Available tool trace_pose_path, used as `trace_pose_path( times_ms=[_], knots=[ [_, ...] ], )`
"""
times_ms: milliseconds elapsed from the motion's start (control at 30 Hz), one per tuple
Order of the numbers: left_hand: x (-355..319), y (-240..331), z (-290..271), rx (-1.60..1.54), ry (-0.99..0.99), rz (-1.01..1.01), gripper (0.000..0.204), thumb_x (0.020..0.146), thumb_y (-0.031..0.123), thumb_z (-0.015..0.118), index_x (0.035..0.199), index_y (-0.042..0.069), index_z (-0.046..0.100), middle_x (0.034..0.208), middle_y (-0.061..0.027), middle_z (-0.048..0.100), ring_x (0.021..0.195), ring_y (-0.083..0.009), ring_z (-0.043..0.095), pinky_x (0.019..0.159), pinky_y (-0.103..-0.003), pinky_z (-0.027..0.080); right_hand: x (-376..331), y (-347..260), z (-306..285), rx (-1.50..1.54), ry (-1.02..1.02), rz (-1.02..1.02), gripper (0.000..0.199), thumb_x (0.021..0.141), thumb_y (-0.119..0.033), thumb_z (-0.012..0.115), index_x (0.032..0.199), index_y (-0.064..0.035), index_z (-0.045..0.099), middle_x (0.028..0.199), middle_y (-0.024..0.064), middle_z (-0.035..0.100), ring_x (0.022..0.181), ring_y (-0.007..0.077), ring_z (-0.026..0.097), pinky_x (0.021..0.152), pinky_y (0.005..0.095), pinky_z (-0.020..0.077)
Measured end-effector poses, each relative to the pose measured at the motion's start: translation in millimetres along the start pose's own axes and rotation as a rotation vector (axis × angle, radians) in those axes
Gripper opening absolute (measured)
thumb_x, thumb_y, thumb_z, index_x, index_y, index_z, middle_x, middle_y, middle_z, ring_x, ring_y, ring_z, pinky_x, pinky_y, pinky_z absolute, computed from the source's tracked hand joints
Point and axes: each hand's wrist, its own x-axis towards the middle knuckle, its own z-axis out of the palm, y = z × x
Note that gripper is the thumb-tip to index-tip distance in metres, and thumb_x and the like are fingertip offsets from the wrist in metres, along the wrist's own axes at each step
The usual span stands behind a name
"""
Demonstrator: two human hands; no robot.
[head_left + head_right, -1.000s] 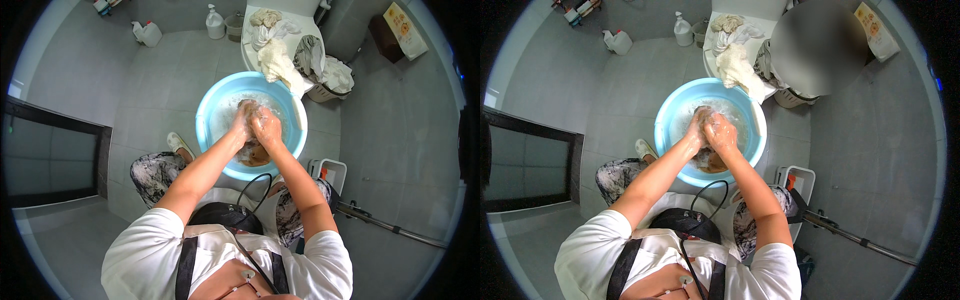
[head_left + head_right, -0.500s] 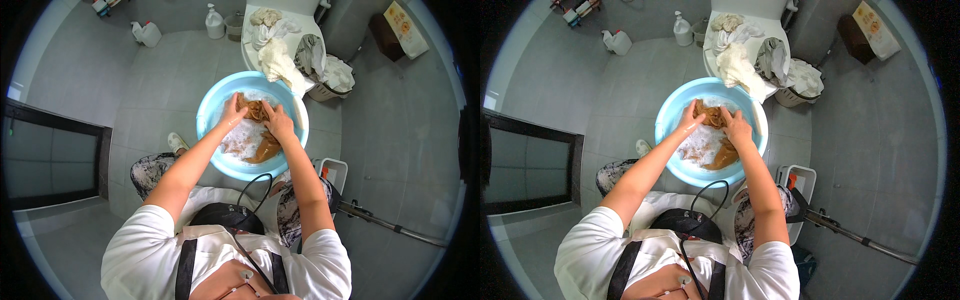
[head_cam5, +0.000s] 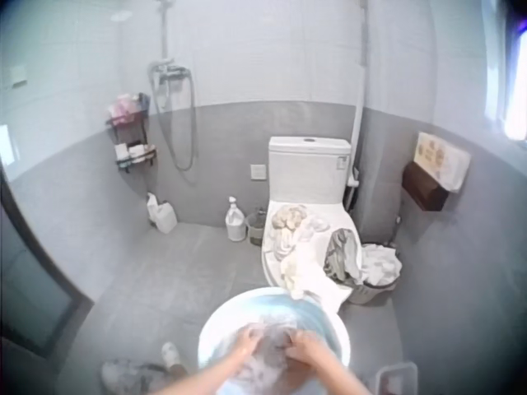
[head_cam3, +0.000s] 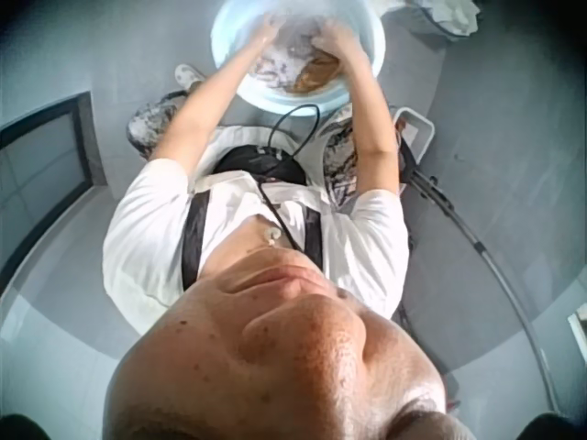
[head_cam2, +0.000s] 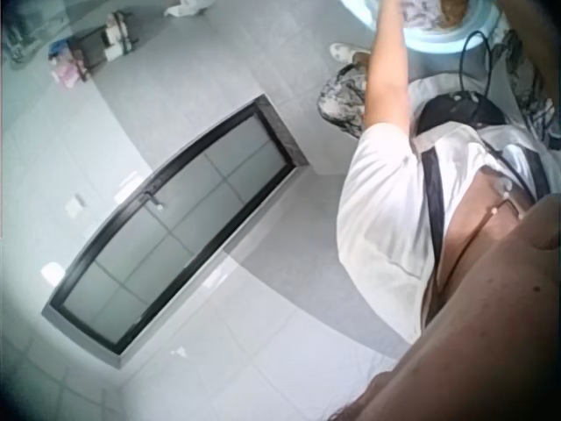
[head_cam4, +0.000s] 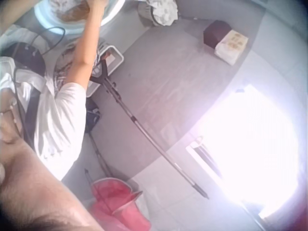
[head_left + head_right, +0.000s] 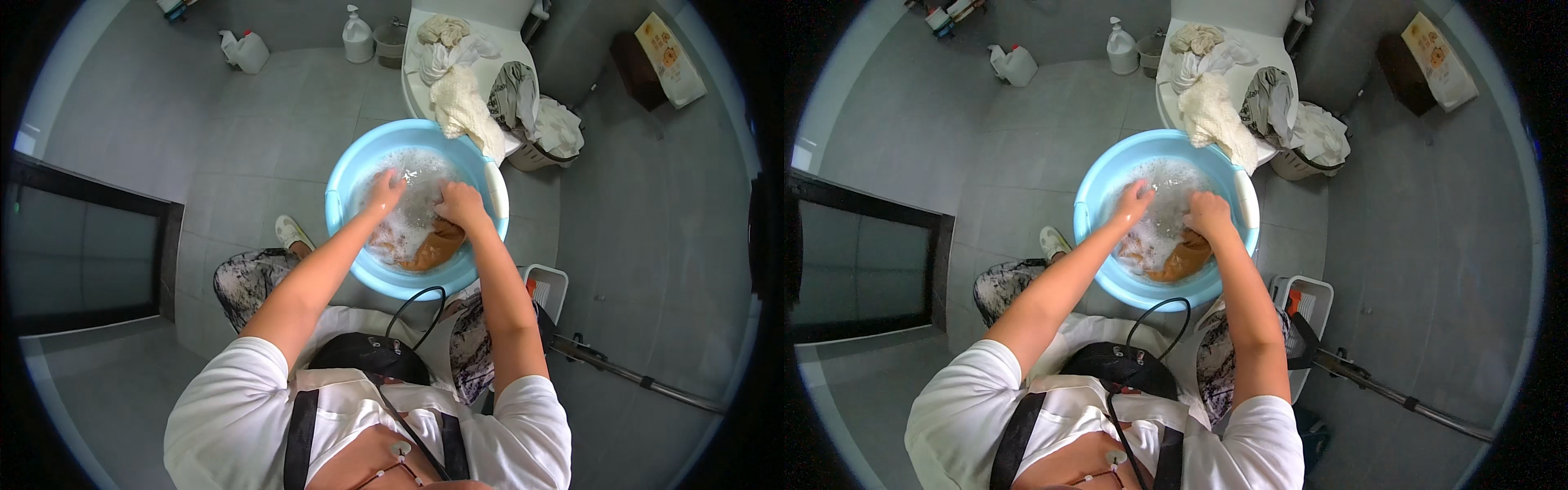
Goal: The person washes clothes by hand in a basin of soapy water, scrubbing and wringing out a grey shirt and then a tan shirt.
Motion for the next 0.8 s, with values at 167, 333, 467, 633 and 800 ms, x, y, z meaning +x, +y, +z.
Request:
trace_pose_path(
  times_ms=[167,333,467,633,800],
  knots=[
    [-0.4,16.0,-7.0,-0.946,-0.199,-0.354,0.039,0.088,0.035,0.045,0.115,0.007,0.048,0.114,-0.0106,0.051,0.102,-0.0216,0.05,0.088,-0.037,0.04,-31.5,-12.2,-32.0,0.731,0.154,-0.353,0.048,0.064,-0.002,0.051,0.111,-0.0084,0.054,0.103,0.0113,0.059,0.097,0.026,0.056,0.086,0.0316,0.0426],
    [-28.4,65.5,-31.7,-1.773,-0.485,-0.509,0.045,0.087,0.042,0.044,0.118,0.009,0.045,0.116,-0.0112,0.05,0.107,-0.0281,0.049,0.09,-0.047,0.041,-38.6,5.5,-39.7,1.334,0.071,-0.358,0.055,0.06,0.005,0.047,0.113,-0.0041,0.052,0.118,0.0037,0.049,0.108,0.016,0.047,0.094,0.0265,0.0343],
    [-19.4,72.4,-34.9,-1.636,-0.278,-0.47,0.036,0.084,0.041,0.051,0.103,0.01,0.052,0.105,-0.0117,0.054,0.1,-0.03,0.052,0.083,-0.05,0.043,-29.9,8.6,-25.9,0.802,0.509,-0.393,0.054,0.061,0.001,0.045,0.114,-0.0048,0.05,0.118,0.0124,0.047,0.114,0.024,0.042,0.097,0.0307,0.0315],
    [-14.4,105.4,-45.6,-1.453,-0.35,-0.355,0.031,0.086,0.04,0.048,0.095,0.011,0.054,0.087,-0.0082,0.059,0.08,-0.023,0.059,0.073,-0.036,0.049,-57.2,-25.0,-15.9,0.641,0.631,-0.469,0.056,0.063,-0.024,0.069,0.115,-0.0103,0.05,0.128,0.0175,0.034,0.113,0.0357,0.041,0.092,0.0395,0.0371],
    [-26.0,135.9,-50.1,-1.324,-0.486,-0.355,0.032,0.085,0.044,0.049,0.086,0.013,0.051,0.077,-0.0044,0.055,0.071,-0.0173,0.055,0.064,-0.031,0.047,-55.2,-37.5,1.4,0.406,0.929,-0.632,0.031,0.061,-0.024,0.072,0.087,-0.0163,0.058,0.113,0.0105,0.044,0.095,0.0293,0.053,0.064,0.0353,0.0498]
  ],
)
